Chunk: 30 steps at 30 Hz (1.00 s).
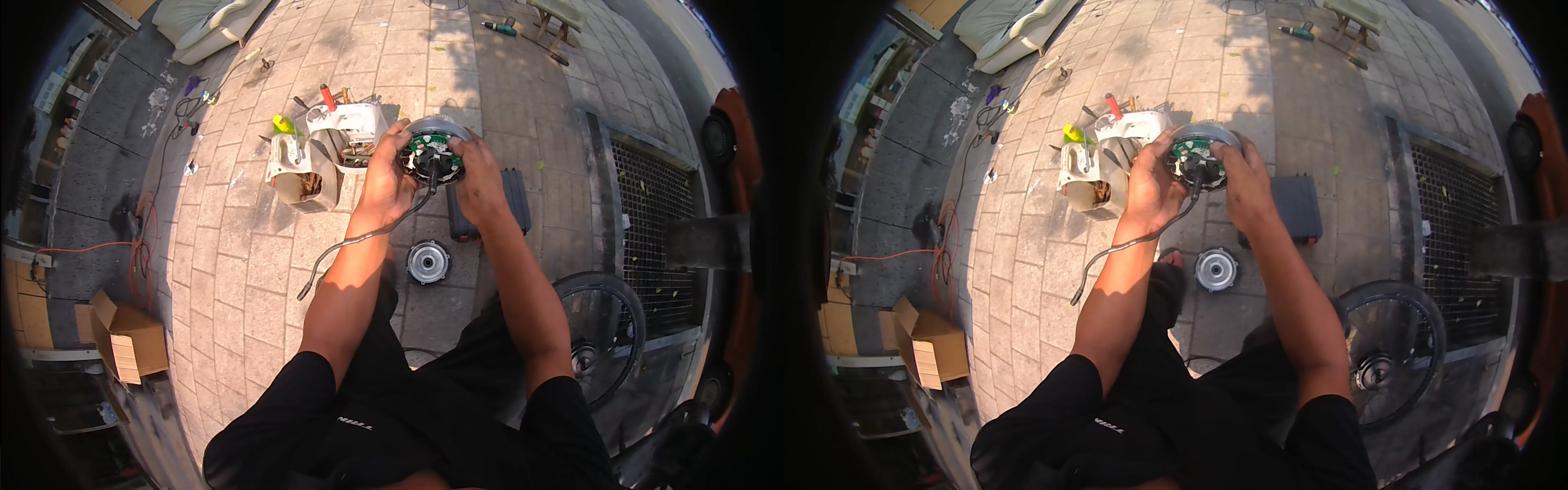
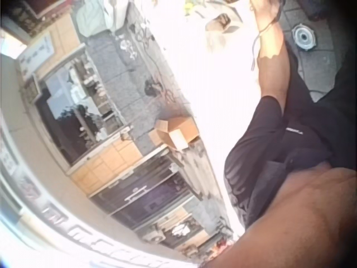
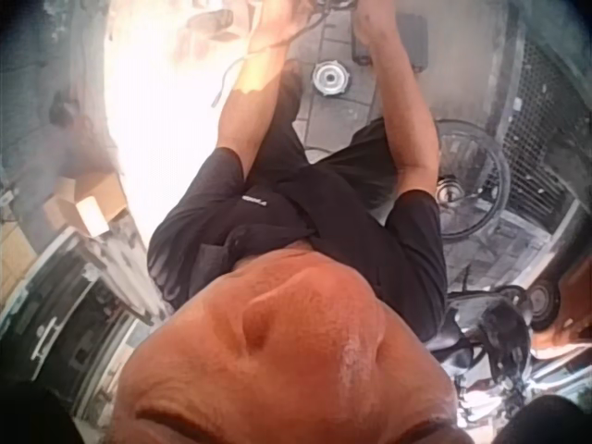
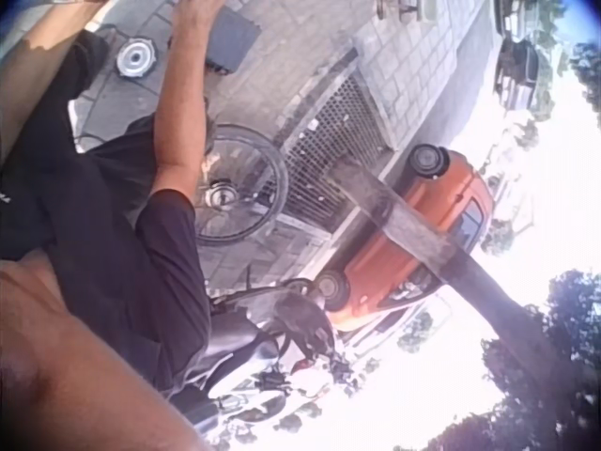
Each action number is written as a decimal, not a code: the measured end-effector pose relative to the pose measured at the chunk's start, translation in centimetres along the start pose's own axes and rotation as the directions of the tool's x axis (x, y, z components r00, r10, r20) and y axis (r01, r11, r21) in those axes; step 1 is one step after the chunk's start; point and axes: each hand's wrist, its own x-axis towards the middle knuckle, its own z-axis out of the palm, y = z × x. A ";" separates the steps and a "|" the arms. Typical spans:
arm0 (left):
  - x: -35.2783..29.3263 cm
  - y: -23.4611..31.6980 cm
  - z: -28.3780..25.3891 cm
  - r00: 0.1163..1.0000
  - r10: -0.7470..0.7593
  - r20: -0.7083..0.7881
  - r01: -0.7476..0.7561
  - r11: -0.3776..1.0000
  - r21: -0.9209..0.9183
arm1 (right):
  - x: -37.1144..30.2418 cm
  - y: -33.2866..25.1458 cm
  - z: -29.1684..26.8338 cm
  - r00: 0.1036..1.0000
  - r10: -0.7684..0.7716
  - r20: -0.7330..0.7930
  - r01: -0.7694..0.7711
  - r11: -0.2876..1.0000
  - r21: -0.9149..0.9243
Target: The person holds a disassembled electric motor component, likely a stator, and rotates it to inspect the internal windings and structure. The person turns the object over in their hands to view different angles while sitting on the ground.
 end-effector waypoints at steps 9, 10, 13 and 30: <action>-0.1 0.0 -0.2 0.998 0.063 0.030 -0.063 0.998 -0.007 | 0.0 -0.1 -0.1 0.997 -0.060 0.039 0.062 0.996 -0.058; 0.0 0.0 -0.2 0.997 0.070 0.030 -0.070 0.998 -0.008 | 0.0 0.2 -0.1 0.996 -0.072 0.046 0.074 0.997 -0.039; 0.2 -0.1 -0.5 0.996 0.085 0.027 -0.083 0.995 -0.063 | 0.2 -0.6 0.2 0.997 0.067 0.031 -0.069 0.993 0.096; -0.4 0.9 -0.7 0.971 0.221 0.092 -0.196 0.955 -0.221 | -1.7 -3.1 2.5 0.979 -0.157 0.132 0.174 0.976 -0.134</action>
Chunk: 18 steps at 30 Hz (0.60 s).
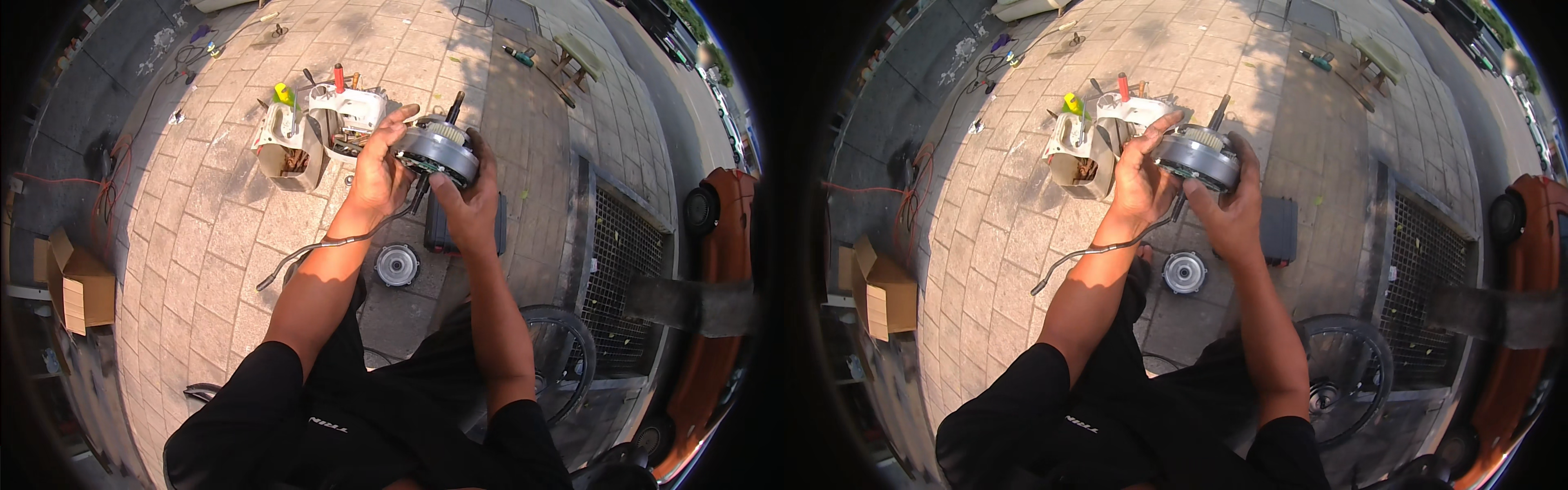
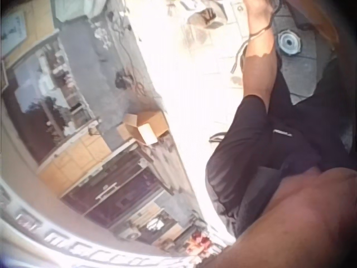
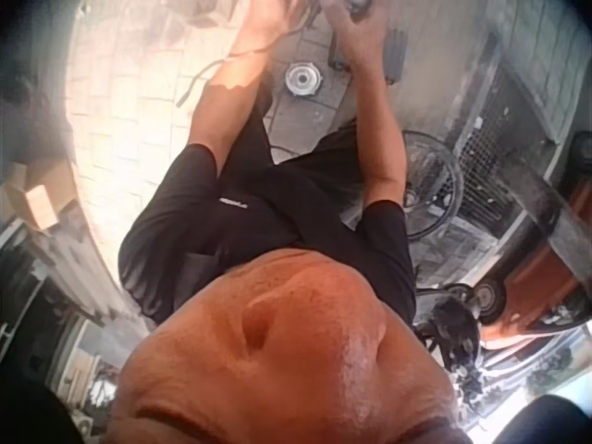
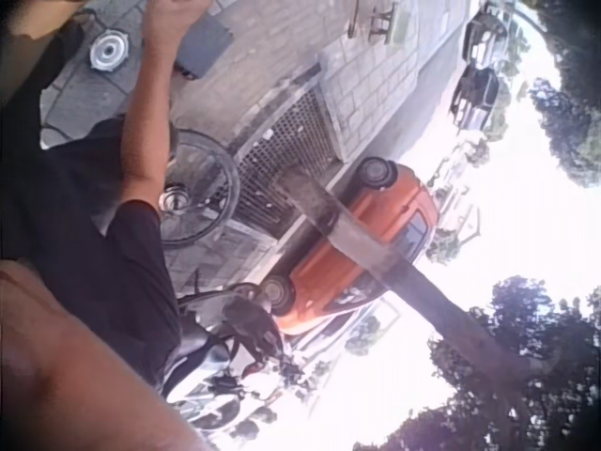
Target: The person holds a disassembled electric motor component, likely a stator, and rotates it to inspect the internal windings and structure. The person turns the object over in their hands to view different angles while sitting on the ground.
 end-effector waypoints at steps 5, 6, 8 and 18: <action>0.2 0.0 -0.4 1.000 0.002 0.013 -0.002 1.000 0.001 | 0.0 -0.6 0.4 1.000 -0.004 -0.005 0.005 1.000 0.014; 0.1 0.0 -0.4 1.000 0.004 0.012 -0.004 1.000 0.001 | 0.0 -0.6 0.4 1.000 -0.005 -0.005 0.005 1.000 0.016; 0.1 0.0 -0.3 1.000 0.005 0.010 -0.005 1.000 0.001 | 0.0 -0.5 0.4 1.000 -0.006 -0.005 0.006 1.000 0.021; 0.3 -0.4 -0.4 1.000 -0.012 -0.017 0.012 1.000 0.010 | -0.1 -0.7 0.3 1.000 -0.002 -0.019 0.002 1.000 0.010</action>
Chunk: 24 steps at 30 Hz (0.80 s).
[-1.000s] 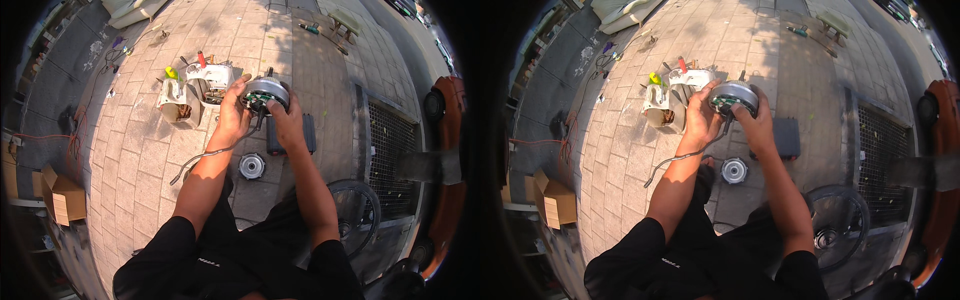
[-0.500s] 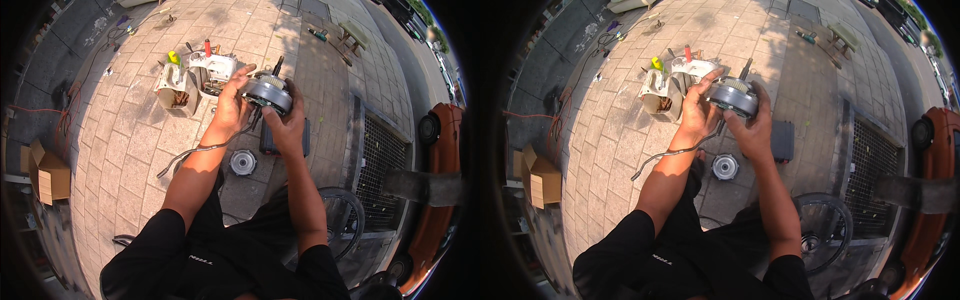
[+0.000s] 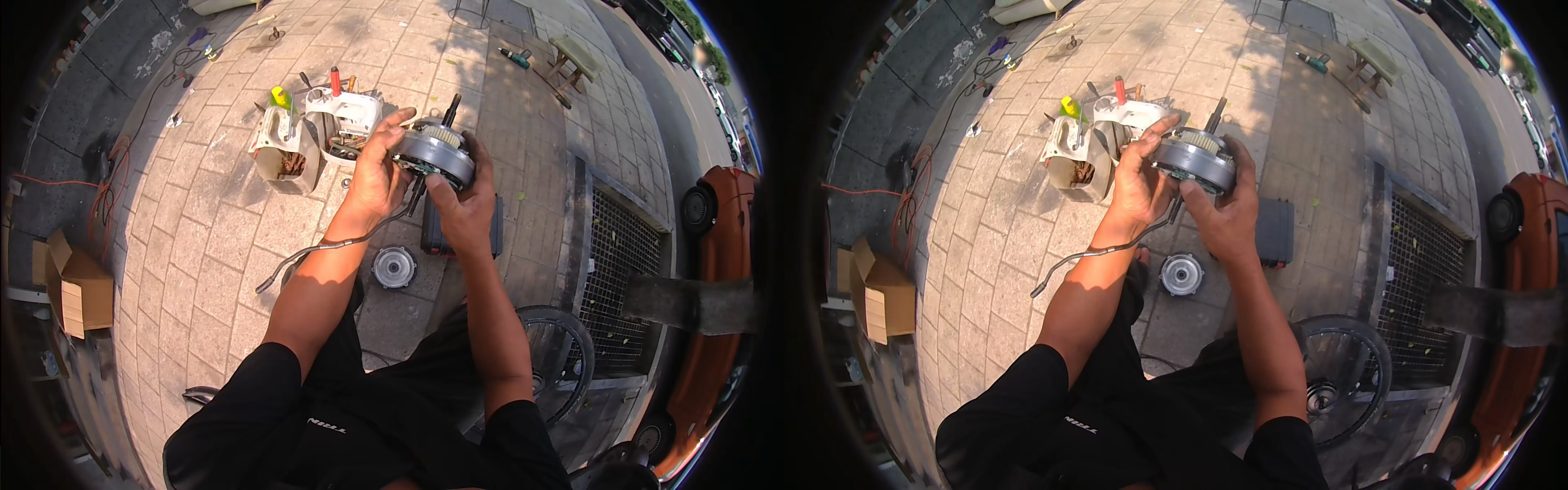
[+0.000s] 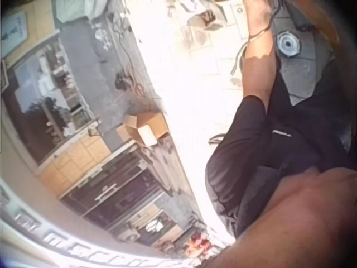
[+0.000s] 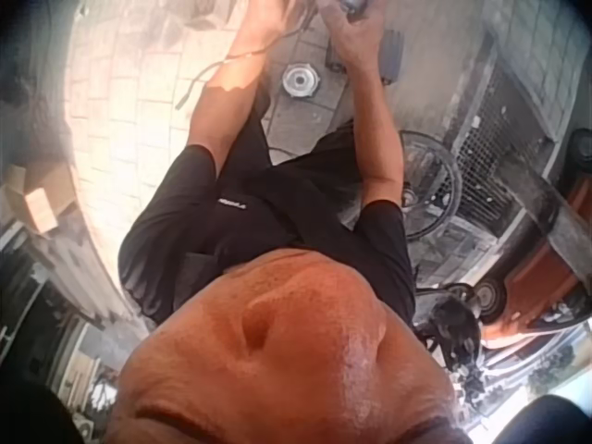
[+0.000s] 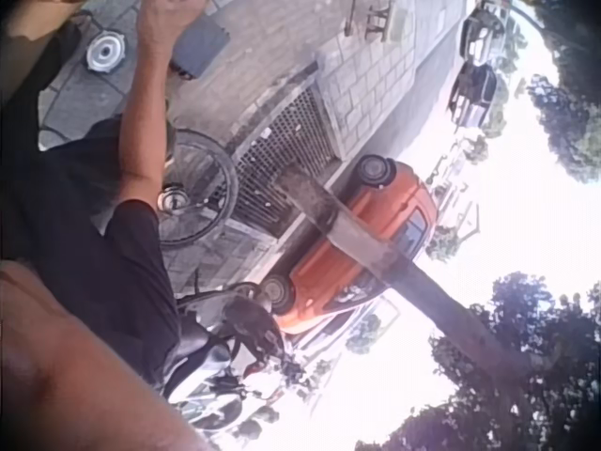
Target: The person holds a disassembled electric motor component, likely a stator, and rotates it to inspect the internal windings and structure. The person turns the object over in their hands to view different angles while sitting on the ground.
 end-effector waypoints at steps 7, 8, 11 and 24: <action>-0.2 0.2 0.2 1.000 -0.024 -0.014 0.024 0.999 0.024 | 0.0 0.7 -0.2 1.000 -0.026 0.009 0.026 1.000 -0.012; -0.3 0.2 0.2 1.000 -0.019 -0.011 0.020 1.000 0.021 | 0.0 0.7 -0.3 1.000 -0.027 0.009 0.028 0.999 -0.023; -0.3 0.2 0.3 1.000 -0.007 -0.015 0.007 1.000 0.019 | 0.0 0.6 -0.2 1.000 -0.007 0.003 0.007 0.999 -0.039; -0.1 -0.1 0.1 0.999 -0.004 -0.054 0.007 0.999 0.044 | 0.1 0.7 -0.2 1.000 0.005 -0.015 -0.006 0.999 -0.051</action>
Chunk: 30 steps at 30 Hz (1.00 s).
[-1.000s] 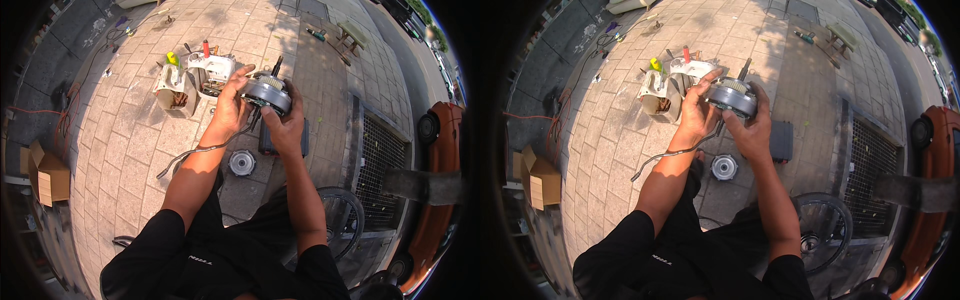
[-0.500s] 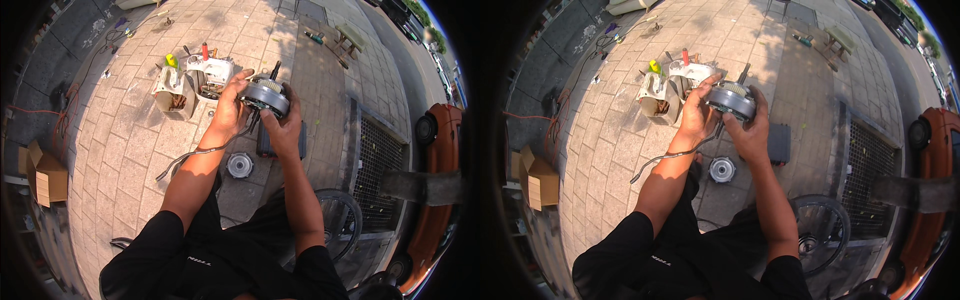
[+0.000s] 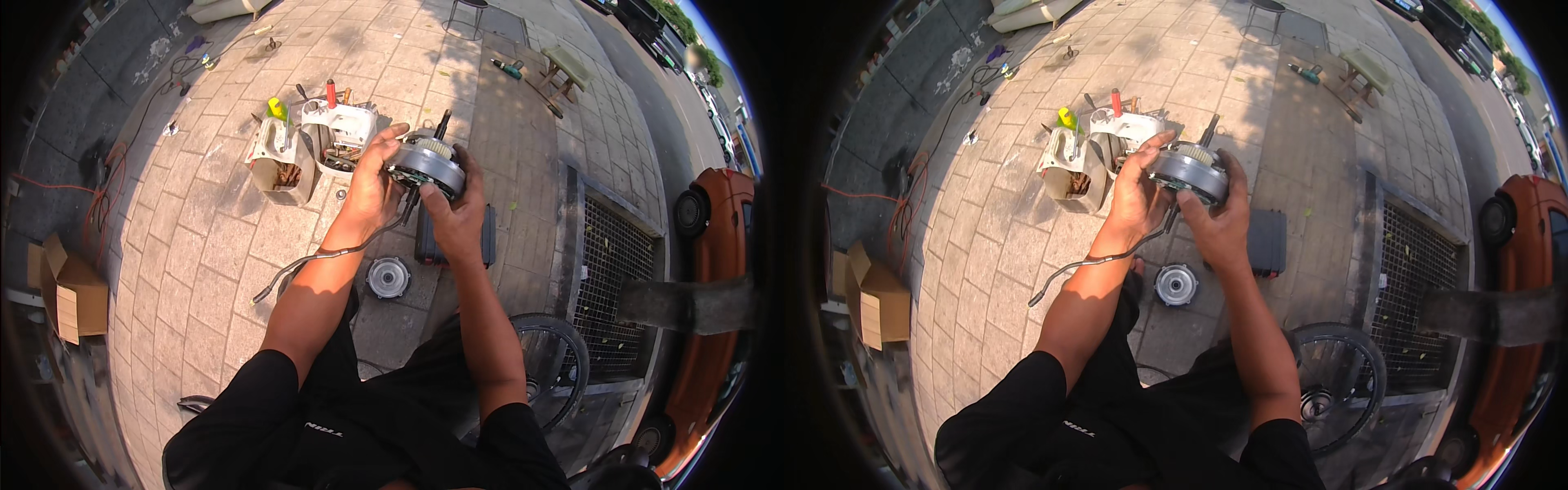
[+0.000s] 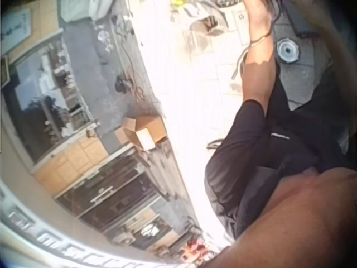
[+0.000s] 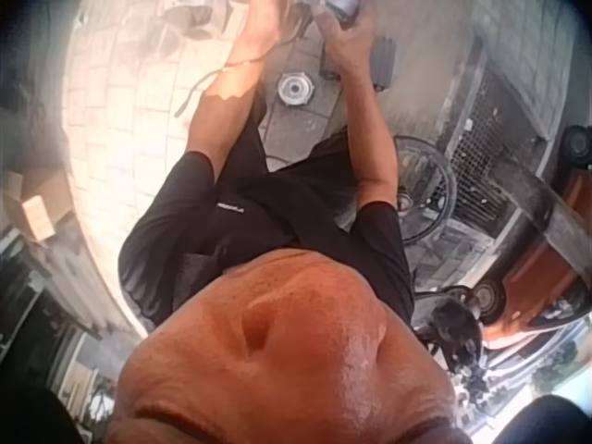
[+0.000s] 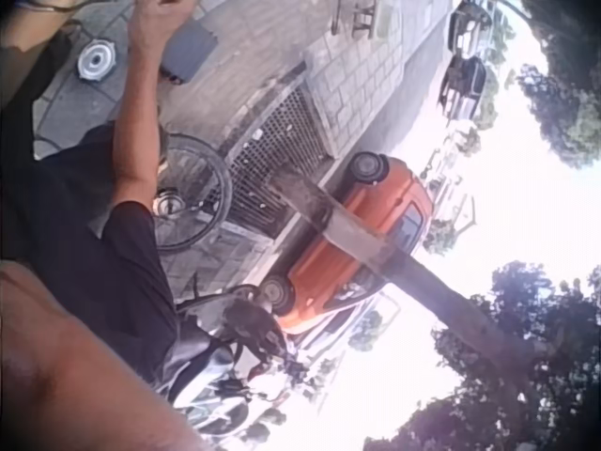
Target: The person holds a disassembled electric motor component, likely a stator, and rotates it to inspect the internal windings and structure. The person turns the object over in their hands to view different angles while sitting on the ground.
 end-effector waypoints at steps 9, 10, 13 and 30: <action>0.1 -0.1 0.0 1.000 -0.010 0.002 0.010 1.000 0.004 | 0.0 0.2 -0.1 1.000 -0.010 -0.016 0.010 1.000 -0.007; 0.1 -0.1 0.0 1.000 -0.008 0.002 0.008 1.000 0.005 | 0.0 0.2 -0.1 1.000 -0.010 -0.017 0.009 1.000 -0.010; 0.0 -0.2 0.0 1.000 -0.004 0.004 0.004 1.000 0.007 | 0.0 0.2 0.0 1.000 0.005 -0.030 -0.006 1.000 -0.017; 0.9 -1.2 -1.4 0.999 -0.010 -0.036 0.011 0.999 0.035 | 0.3 1.4 -0.2 0.996 0.072 -0.055 -0.069 0.995 0.069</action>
